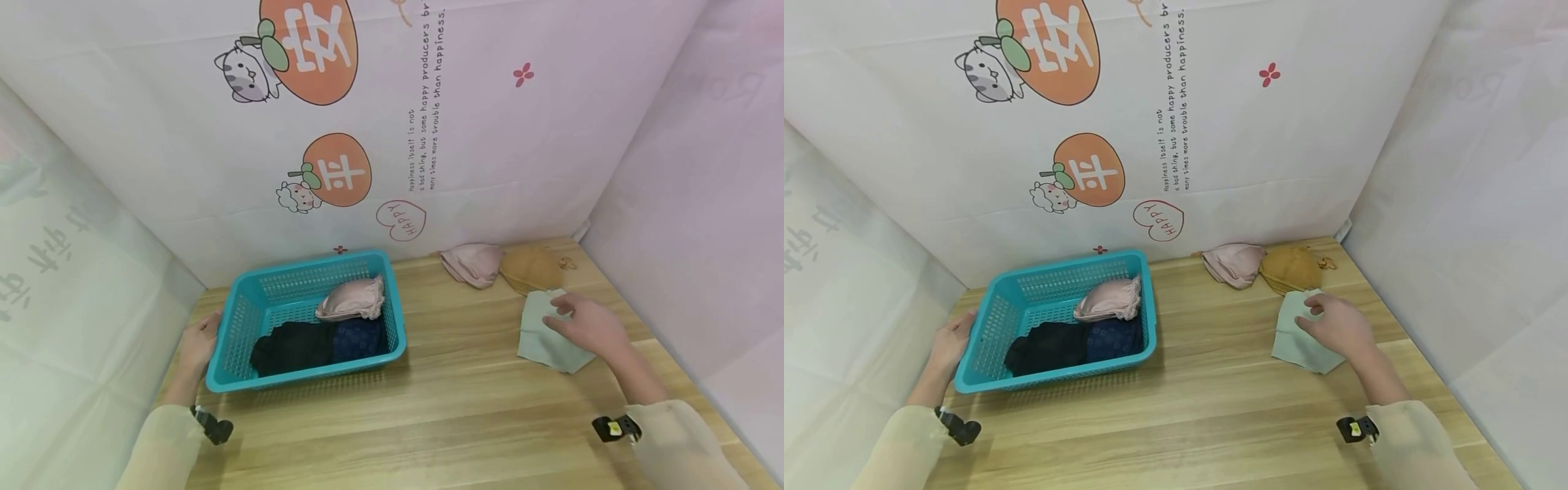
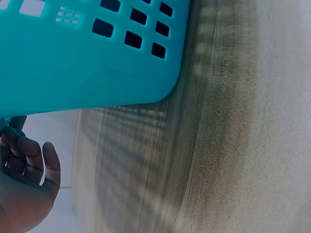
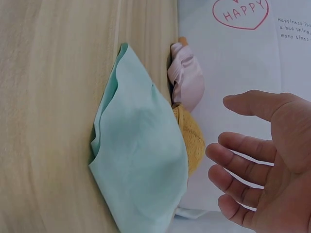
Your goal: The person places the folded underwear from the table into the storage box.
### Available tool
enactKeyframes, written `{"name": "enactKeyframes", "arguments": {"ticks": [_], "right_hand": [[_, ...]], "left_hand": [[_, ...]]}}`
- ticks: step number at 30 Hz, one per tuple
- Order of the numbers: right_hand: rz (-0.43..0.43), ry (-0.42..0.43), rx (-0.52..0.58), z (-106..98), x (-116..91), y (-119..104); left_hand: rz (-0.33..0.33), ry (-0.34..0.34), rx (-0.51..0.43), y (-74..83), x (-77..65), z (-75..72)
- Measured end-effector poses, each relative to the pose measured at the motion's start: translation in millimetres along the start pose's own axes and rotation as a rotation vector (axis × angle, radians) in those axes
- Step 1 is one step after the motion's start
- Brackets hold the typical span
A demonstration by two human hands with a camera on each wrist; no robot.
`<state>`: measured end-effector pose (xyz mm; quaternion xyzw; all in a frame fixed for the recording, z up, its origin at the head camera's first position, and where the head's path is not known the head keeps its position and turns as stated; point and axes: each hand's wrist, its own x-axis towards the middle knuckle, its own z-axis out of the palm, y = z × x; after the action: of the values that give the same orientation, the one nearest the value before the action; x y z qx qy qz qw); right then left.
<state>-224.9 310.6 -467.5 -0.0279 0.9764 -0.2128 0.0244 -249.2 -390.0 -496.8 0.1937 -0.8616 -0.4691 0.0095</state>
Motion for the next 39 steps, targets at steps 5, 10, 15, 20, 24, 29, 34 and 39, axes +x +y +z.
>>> {"name": "enactKeyframes", "arguments": {"ticks": [5,10,15,20,24,29,34,39], "right_hand": [[0.009,0.003,-0.01,0,-1,5],[0.014,0.011,-0.018,1,-2,10],[0.014,0.019,-0.014,4,-2,16],[0.016,0.018,-0.019,8,-2,23],[0.017,0.01,-0.027,9,0,27],[0.021,-0.005,-0.047,11,1,30],[0.039,-0.002,-0.083,13,1,32],[0.064,0.02,-0.125,15,1,36]], "left_hand": [[0.0,-0.003,-0.01,0.8,-0.6,-0.5],[-0.002,-0.011,-0.006,0.9,-0.7,-0.1],[-0.002,-0.021,-0.033,0.5,-0.5,1.0],[-0.013,-0.017,-0.029,1.1,-0.1,1.1],[-0.019,-0.013,-0.018,1.9,0.5,1.1],[-0.014,-0.013,-0.017,2.1,0.9,1.3],[-0.004,-0.011,-0.031,1.5,2.2,1.9],[0.001,-0.008,-0.026,1.0,2.6,1.7]]}}
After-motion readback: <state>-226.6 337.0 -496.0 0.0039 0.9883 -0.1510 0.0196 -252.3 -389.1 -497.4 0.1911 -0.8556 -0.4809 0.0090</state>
